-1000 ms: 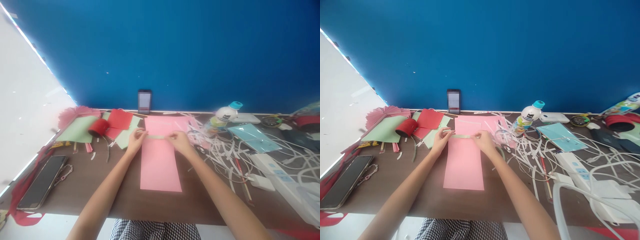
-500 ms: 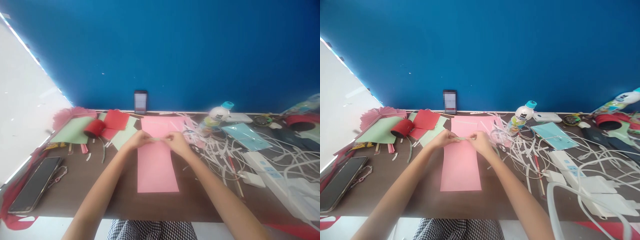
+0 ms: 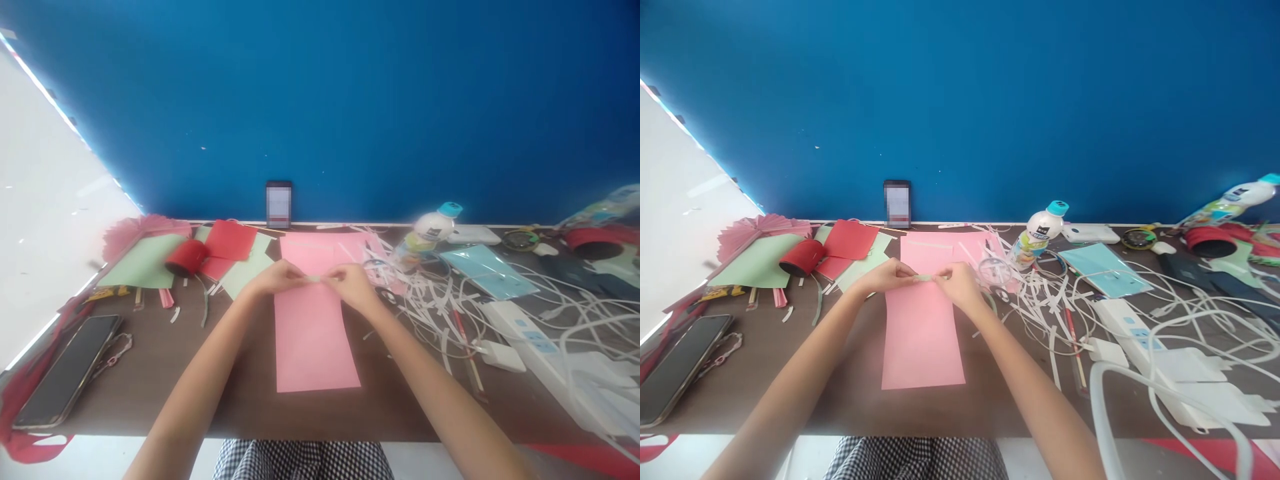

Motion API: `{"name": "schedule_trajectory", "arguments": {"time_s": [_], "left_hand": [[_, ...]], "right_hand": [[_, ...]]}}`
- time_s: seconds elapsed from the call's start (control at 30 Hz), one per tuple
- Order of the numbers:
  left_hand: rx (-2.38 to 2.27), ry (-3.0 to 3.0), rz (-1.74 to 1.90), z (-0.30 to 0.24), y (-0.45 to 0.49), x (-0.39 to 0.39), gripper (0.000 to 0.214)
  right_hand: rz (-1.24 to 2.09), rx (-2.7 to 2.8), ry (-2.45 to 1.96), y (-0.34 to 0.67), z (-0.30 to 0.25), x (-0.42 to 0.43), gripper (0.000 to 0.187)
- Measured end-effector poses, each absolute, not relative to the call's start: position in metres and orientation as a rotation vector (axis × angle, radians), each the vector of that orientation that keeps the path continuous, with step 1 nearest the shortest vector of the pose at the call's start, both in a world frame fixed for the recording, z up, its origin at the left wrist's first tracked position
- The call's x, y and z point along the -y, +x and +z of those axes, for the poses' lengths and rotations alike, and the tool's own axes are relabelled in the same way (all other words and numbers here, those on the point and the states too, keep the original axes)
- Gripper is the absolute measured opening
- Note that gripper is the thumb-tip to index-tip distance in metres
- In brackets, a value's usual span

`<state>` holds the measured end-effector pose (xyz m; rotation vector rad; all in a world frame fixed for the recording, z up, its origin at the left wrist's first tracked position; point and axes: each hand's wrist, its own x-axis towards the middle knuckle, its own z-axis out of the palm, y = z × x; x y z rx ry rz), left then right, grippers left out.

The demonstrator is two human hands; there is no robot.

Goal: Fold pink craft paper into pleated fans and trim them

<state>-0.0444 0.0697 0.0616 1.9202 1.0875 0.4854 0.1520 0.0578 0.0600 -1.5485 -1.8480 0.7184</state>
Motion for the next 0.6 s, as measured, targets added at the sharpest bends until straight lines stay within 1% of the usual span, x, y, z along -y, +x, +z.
{"name": "schedule_trajectory", "arguments": {"time_s": [0.3,0.6], "left_hand": [[-1.082,2.048,0.476,0.067,-0.029,-0.080,0.026],[-1.089,2.051,0.535,0.066,-0.032,-0.080,0.024]], "right_hand": [[0.771,1.835,-1.547,0.161,0.060,-0.058,0.017],[0.864,1.726,-1.527,0.164,0.065,-0.056,0.021]]}}
